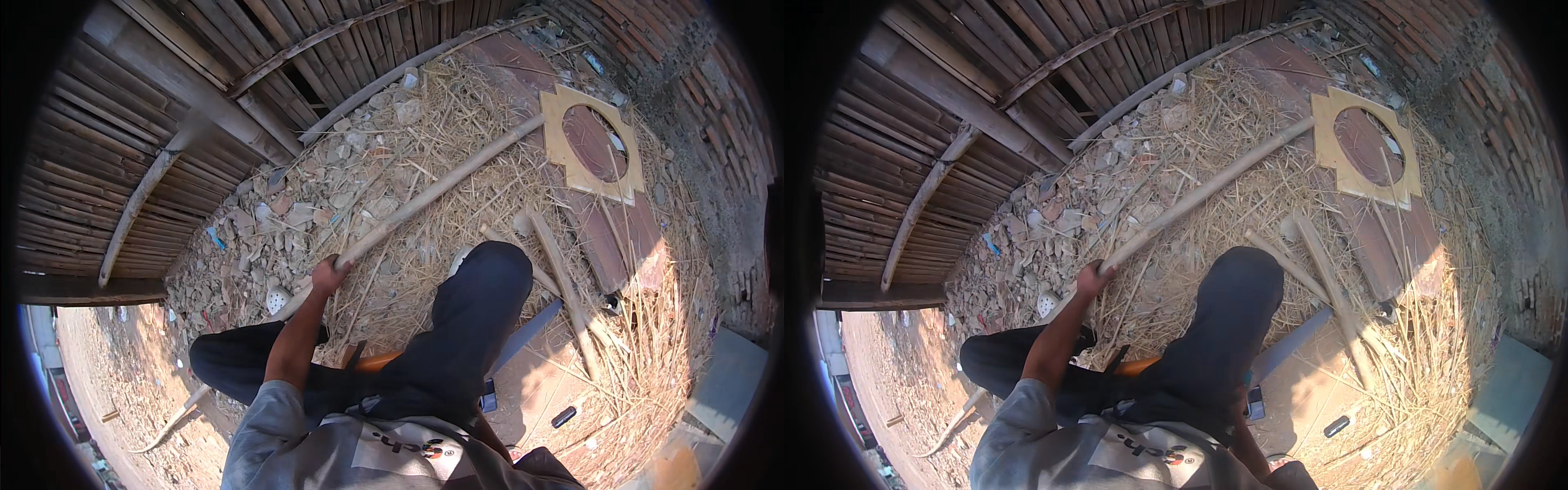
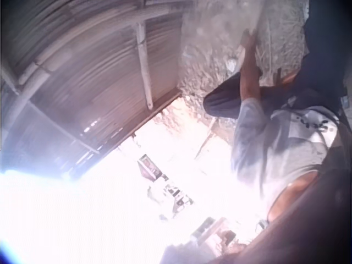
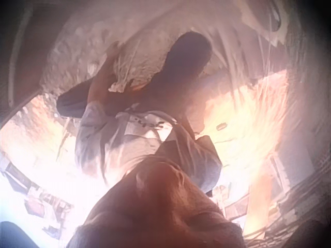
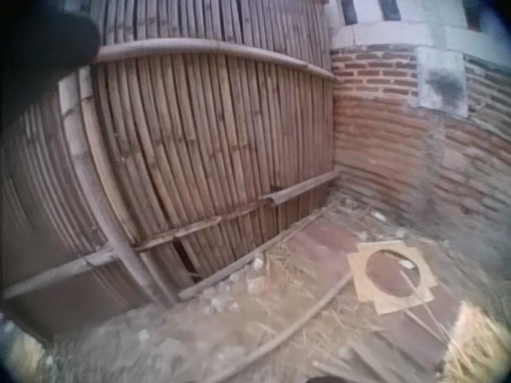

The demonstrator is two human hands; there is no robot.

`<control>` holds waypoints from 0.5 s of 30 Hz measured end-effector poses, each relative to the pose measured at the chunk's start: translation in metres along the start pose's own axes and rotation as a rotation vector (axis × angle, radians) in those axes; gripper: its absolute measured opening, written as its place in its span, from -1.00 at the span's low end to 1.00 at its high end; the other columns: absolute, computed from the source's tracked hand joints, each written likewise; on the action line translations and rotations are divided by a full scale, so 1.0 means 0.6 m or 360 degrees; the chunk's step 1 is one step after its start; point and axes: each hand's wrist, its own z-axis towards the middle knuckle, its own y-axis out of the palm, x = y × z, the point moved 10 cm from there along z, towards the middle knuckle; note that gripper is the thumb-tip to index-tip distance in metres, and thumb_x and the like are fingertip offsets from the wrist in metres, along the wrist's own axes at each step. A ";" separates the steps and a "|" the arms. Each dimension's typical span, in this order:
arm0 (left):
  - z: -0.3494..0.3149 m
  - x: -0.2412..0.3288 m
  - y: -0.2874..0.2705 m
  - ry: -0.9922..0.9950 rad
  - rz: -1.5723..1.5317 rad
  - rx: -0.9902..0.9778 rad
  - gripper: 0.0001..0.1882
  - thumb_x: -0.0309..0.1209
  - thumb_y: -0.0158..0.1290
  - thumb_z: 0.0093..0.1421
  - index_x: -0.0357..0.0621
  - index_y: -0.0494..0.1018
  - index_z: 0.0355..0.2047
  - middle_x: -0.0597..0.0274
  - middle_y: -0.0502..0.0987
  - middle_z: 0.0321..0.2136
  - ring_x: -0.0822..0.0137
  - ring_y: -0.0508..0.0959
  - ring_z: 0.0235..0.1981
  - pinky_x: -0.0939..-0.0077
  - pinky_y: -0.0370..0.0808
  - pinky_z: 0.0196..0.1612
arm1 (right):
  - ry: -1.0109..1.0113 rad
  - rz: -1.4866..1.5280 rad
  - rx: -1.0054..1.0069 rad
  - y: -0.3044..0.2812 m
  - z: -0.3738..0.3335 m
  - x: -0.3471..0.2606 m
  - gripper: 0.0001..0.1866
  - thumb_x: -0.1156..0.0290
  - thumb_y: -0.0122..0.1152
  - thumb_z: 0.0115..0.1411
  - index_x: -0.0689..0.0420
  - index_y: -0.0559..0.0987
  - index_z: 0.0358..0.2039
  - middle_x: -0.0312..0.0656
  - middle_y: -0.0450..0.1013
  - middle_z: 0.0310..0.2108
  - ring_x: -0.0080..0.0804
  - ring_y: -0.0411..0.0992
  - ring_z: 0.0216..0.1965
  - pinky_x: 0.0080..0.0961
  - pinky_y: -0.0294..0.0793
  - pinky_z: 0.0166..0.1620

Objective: The person sits on a small stool and uses a hand saw to cut a long wooden stick. They hold the stick with their left hand and saw with their right hand, pausing briefly to reposition the stick before continuing the cut.

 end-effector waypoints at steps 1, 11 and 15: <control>0.000 -0.021 -0.028 -0.0008 0.0057 0.0017 -0.30 0.25 0.05 0.06 -0.06 0.51 -0.02 -0.06 0.60 -0.22 -0.01 0.59 -0.13 0.17 0.48 -0.05 | 0.0008 0.0009 0.0005 0.023 -0.020 -0.025 -0.83 0.41 0.21 0.01 0.22 0.51 -0.40 0.00 0.44 -0.53 -0.04 0.44 -0.48 -0.26 0.43 -0.35; 0.022 -0.222 -0.155 -0.0071 0.0123 0.0024 -0.26 0.33 0.02 0.04 0.02 0.51 0.00 0.03 0.60 -0.15 0.06 0.57 -0.08 0.16 0.44 -0.01 | -0.0078 0.0068 0.0137 0.169 -0.107 -0.183 -0.84 0.42 0.22 0.03 0.24 0.50 -0.43 -0.07 0.42 -0.59 -0.15 0.42 -0.54 -0.29 0.40 -0.41; 0.020 -0.249 -0.150 -0.0110 0.0110 -0.0064 -0.25 0.33 0.00 0.05 0.05 0.47 0.05 0.07 0.59 -0.11 0.09 0.56 -0.03 -0.01 0.32 0.09 | -0.0207 0.0135 0.0193 0.176 -0.132 -0.223 -0.83 0.42 0.23 0.03 0.25 0.50 -0.44 -0.10 0.41 -0.61 -0.19 0.41 -0.56 -0.30 0.39 -0.43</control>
